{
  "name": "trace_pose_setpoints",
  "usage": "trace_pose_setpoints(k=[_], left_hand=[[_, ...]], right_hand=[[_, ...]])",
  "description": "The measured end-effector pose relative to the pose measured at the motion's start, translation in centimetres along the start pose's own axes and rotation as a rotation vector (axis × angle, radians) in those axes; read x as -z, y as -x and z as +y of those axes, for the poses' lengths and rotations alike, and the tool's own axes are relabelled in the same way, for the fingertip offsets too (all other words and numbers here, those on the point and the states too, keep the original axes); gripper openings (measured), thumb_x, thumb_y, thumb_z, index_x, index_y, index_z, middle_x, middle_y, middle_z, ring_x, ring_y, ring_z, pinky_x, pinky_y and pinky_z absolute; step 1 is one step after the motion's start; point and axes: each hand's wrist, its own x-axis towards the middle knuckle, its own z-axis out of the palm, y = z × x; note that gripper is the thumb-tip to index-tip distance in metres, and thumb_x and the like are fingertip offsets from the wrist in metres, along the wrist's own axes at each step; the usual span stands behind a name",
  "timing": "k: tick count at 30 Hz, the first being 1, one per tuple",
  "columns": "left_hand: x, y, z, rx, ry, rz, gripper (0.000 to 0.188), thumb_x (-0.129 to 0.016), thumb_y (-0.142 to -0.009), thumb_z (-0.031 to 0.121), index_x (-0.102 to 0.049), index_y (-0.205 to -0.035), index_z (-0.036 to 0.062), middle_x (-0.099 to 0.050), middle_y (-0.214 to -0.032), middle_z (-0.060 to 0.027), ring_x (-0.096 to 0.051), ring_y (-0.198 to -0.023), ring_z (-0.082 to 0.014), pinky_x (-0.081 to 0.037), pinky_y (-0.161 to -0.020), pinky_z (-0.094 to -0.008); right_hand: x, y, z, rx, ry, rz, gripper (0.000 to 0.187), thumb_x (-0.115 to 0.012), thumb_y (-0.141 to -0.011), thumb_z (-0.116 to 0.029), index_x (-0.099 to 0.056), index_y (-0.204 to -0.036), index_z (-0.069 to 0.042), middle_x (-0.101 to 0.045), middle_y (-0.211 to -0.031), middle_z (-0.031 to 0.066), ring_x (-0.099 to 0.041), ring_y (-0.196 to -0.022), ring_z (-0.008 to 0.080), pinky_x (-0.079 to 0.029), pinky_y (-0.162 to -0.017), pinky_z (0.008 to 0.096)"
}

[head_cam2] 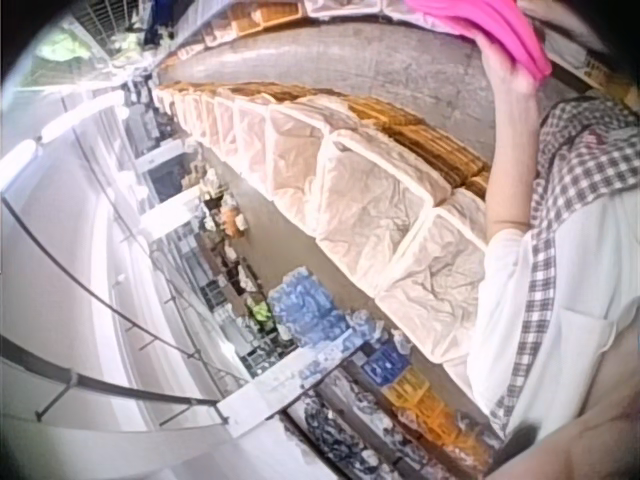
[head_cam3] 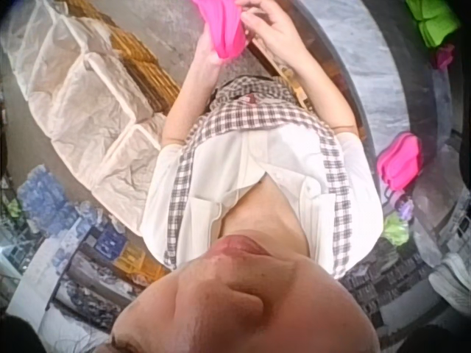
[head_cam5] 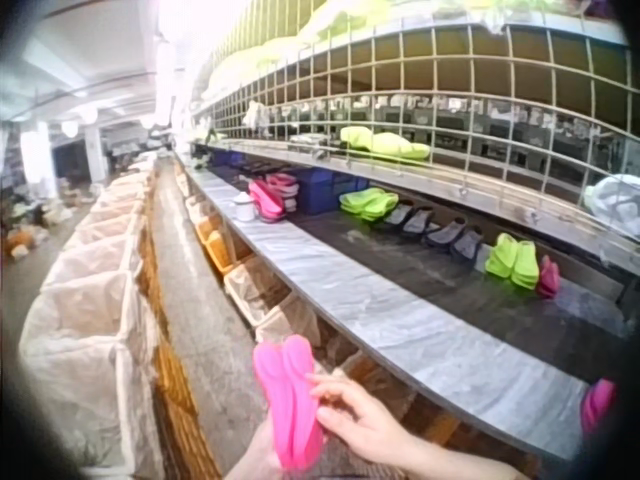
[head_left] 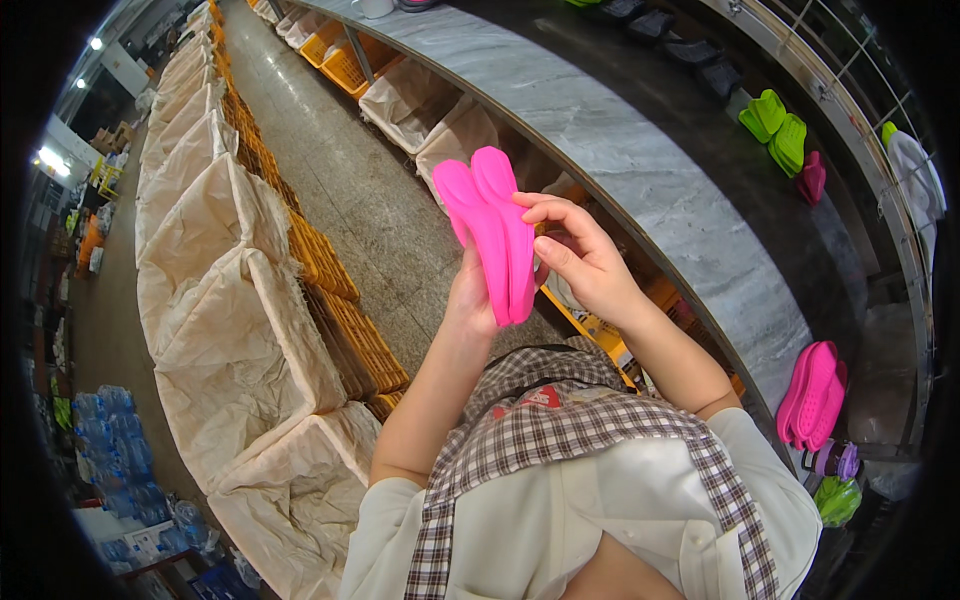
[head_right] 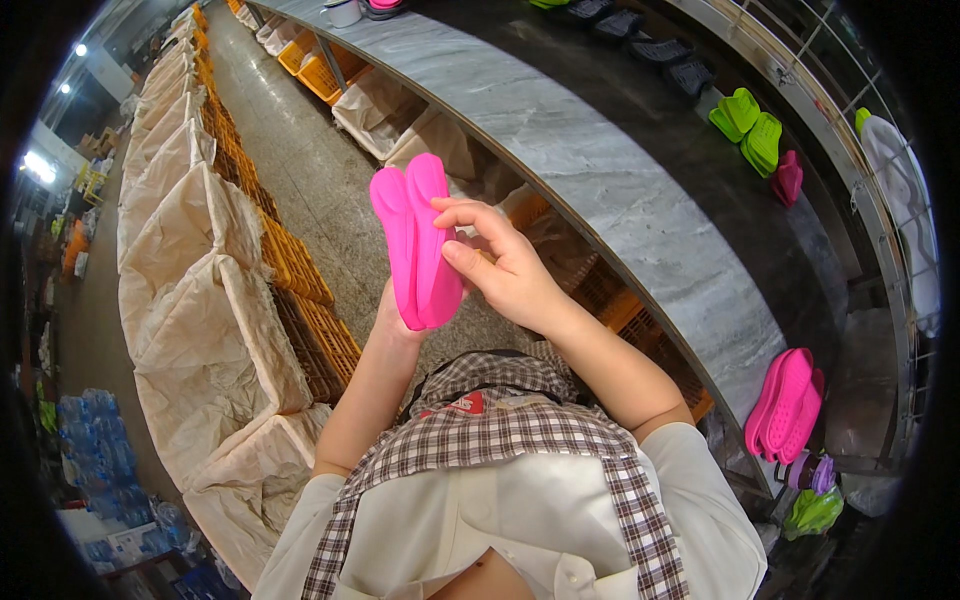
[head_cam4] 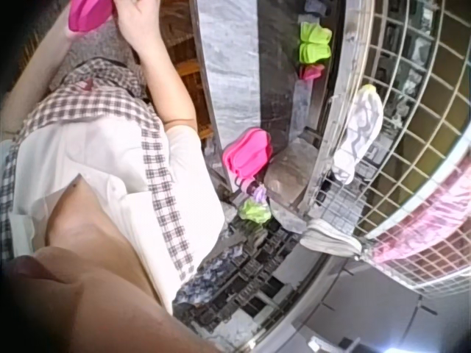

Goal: The person walks through a warehouse aisle, then picks up pink and green plastic slippers from a shelf. They turn each slipper over to view the sole and upper, then place them back on the shelf.

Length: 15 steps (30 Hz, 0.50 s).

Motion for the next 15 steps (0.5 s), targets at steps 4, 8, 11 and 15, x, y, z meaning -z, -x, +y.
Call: trace_pose_setpoints(k=[4, 8, 11, 15], left_hand=[[-0.6, 0.2, 0.4, -0.084, -0.078, 0.007, 0.052, -0.048, -0.091, 0.045, -0.046, -0.123, 0.0045, -0.056, -0.116, -0.0107, -0.058, -0.101, -0.0225, -0.050, -0.086, -0.0389], [-1.0, 0.5, 1.3, -0.158, -0.291, -0.004, 0.048, -0.043, -0.095, 0.039, -0.042, -0.127, 0.0033, -0.055, -0.119, -0.0119, -0.057, -0.105, -0.0239, -0.050, -0.088, -0.0395], [-1.4, 0.6, 1.5, -0.199, -0.386, -0.030, 0.046, -0.043, -0.096, 0.036, -0.042, -0.127, 0.0017, -0.055, -0.118, -0.0141, -0.058, -0.104, -0.0260, -0.051, -0.087, -0.0397], [-2.5, 0.8, 1.4, -0.155, -0.378, -0.147, 0.044, -0.043, -0.096, 0.031, -0.044, -0.124, -0.0023, -0.058, -0.114, -0.0193, -0.061, -0.100, -0.0300, -0.053, -0.084, -0.0407]], right_hand=[[-0.1, 0.4, -0.3, 0.000, -0.301, 0.083, 0.038, -0.053, -0.089, -0.009, -0.046, -0.125, -0.003, -0.045, -0.130, 0.0122, -0.048, -0.116, 0.0190, -0.042, -0.094, 0.0330], [0.1, 0.6, -0.7, -0.185, -0.487, 0.136, 0.048, -0.049, -0.088, -0.005, -0.036, -0.134, 0.002, -0.055, -0.119, 0.0137, -0.054, -0.108, 0.0187, -0.042, -0.094, 0.0322], [0.1, 0.9, -0.9, -0.241, -0.448, 0.056, 0.050, -0.051, -0.088, -0.013, -0.039, -0.133, 0.004, -0.049, -0.129, 0.0154, -0.049, -0.117, 0.0209, -0.038, -0.100, 0.0354], [0.1, 1.2, -1.0, -0.224, -0.399, 0.053, 0.049, -0.052, -0.089, -0.016, -0.040, -0.132, 0.005, -0.051, -0.126, 0.0152, -0.051, -0.116, 0.0211, -0.039, -0.100, 0.0350]])
